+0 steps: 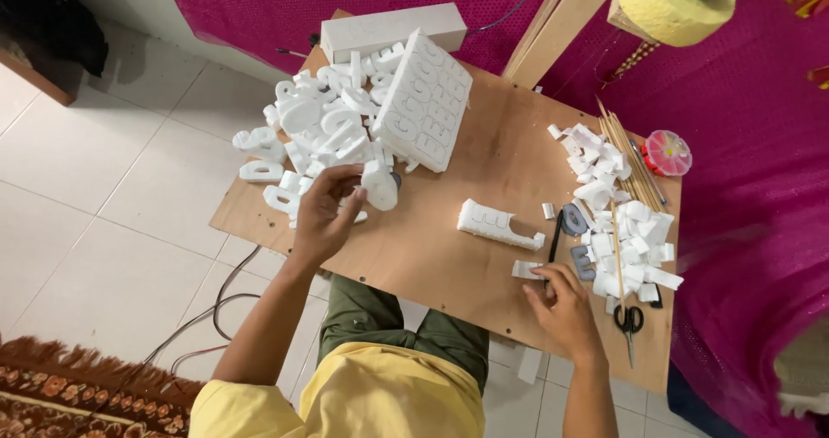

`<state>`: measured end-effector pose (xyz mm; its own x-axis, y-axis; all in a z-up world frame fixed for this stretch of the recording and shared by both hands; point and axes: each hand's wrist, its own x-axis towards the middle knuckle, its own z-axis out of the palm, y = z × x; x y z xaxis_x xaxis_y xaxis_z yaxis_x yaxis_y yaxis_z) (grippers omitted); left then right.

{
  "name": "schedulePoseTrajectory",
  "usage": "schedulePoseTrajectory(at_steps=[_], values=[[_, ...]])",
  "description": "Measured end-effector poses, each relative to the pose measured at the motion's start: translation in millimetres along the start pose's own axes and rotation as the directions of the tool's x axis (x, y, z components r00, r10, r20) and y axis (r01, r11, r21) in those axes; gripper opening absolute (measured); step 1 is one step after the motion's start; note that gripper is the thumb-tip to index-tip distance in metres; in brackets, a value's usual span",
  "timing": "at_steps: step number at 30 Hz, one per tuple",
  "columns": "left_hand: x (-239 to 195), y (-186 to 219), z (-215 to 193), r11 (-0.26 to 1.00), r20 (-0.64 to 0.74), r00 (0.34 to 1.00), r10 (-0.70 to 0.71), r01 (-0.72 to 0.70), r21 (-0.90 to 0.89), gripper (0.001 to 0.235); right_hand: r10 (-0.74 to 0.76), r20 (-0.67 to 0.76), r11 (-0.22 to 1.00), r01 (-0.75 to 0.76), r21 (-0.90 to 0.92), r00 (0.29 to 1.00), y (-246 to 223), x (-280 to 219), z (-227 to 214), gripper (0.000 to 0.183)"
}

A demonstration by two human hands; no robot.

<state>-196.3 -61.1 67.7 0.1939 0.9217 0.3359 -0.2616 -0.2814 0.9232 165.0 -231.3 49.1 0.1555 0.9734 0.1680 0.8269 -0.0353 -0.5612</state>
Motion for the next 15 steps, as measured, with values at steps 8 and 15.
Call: schedulePoseTrajectory(at_steps=[8, 15], values=[[31, -40, 61, 0.997, 0.192, 0.979, -0.066, 0.071, -0.022, 0.035, -0.206, 0.042, 0.925, 0.209, -0.318, 0.978, 12, -7, 11, 0.027], [77, -48, 112, 0.933, 0.33, 0.942, 0.062, -0.172, 0.316, 0.032, -0.398, -0.147, 0.869, 0.321, -0.376, 0.906, 21, 2, 24, 0.021]])
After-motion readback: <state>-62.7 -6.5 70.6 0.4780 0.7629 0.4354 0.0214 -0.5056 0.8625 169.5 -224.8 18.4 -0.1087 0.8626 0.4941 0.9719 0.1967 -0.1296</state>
